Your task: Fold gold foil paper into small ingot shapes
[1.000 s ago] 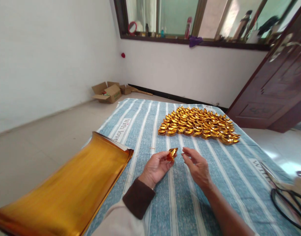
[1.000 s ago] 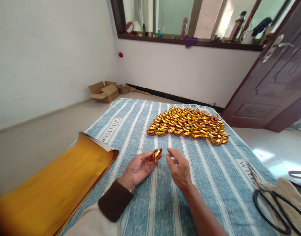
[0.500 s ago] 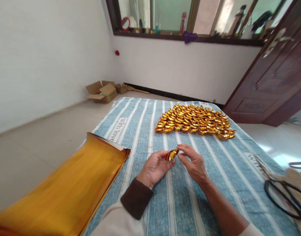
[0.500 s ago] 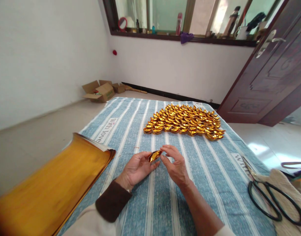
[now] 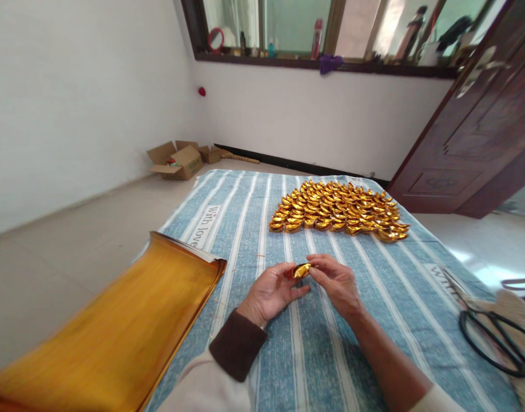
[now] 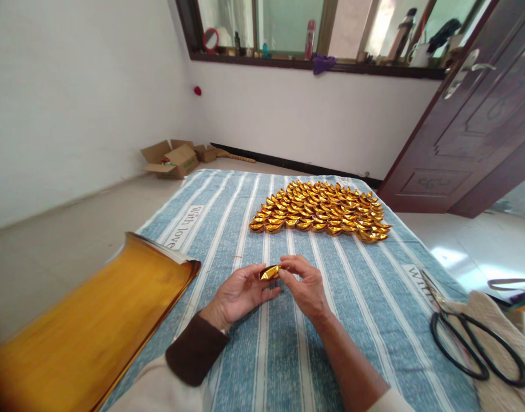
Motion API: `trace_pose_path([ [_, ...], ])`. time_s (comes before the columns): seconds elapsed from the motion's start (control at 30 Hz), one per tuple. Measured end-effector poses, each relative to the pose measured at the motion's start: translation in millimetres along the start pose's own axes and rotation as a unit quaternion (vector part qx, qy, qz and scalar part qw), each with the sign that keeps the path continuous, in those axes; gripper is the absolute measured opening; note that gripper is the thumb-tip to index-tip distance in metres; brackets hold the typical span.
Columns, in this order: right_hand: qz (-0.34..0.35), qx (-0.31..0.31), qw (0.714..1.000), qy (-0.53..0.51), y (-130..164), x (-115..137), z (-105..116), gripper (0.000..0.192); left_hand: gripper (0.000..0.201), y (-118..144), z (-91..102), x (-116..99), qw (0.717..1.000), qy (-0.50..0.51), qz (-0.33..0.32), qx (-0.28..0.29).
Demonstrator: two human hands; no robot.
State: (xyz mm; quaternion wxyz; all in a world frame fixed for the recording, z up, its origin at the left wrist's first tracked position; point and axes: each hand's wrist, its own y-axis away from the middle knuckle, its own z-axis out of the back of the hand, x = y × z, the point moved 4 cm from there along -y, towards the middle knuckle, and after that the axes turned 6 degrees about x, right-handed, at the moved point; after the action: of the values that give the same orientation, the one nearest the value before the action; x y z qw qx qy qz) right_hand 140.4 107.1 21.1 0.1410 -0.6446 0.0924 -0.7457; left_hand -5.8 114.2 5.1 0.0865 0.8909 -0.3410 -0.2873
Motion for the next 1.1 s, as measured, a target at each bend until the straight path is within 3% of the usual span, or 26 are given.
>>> trace_pose_path([
  [0.33, -0.131, -0.049, 0.984, -0.111, -0.9, -9.7, 3.2, 0.024, 0.035, 0.5, -2.4, 0.1, 0.995, -0.085, 0.041, 0.008],
  [0.53, -0.169, -0.095, 0.971, -0.138, -1.2, -11.9, 3.3, 0.03, 0.03, 0.6, -5.8, 0.7, 0.998, -0.049, 0.017, 0.026],
  [0.87, -0.182, -0.102, 0.969, -0.132, 0.5, -15.9, 0.9, 0.033, 0.017, 0.5, -9.2, 4.6, 0.999, -0.044, -0.026, 0.009],
  [1.1, -0.154, -0.088, 0.98, -0.095, 0.1, -14.2, 1.5, 0.034, 0.014, -0.1, -8.8, 4.8, 0.998, -0.046, -0.045, -0.013],
])
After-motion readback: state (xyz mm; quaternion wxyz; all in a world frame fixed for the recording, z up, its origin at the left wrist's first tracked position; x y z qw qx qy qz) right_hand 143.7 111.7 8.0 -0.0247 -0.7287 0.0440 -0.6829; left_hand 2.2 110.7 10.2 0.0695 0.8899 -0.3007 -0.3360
